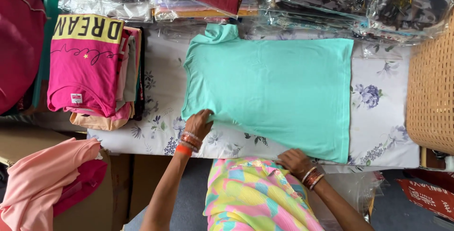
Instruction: Folding and organizing t-shirts on a table.
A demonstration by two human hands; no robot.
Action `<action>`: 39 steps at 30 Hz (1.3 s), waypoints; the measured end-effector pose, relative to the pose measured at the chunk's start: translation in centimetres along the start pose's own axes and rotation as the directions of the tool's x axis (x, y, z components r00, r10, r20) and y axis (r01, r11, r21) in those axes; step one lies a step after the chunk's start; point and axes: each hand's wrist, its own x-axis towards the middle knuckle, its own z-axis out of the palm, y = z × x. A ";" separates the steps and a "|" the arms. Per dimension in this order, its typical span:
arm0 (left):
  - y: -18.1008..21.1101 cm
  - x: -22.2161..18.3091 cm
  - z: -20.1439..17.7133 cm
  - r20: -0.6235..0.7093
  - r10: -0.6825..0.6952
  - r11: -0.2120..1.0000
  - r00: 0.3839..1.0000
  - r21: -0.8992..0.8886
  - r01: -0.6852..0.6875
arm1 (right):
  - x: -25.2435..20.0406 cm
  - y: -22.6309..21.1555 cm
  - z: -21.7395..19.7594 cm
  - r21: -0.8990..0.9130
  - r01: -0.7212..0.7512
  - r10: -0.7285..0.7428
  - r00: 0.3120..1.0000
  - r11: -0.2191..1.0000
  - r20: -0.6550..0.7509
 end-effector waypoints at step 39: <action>-6.8 -2.3 5.2 -0.328 -0.781 0.614 0.532 -0.245 0.750 | 7.0 0.2 -2.2 -0.164 -0.328 0.263 0.908 0.930 -0.327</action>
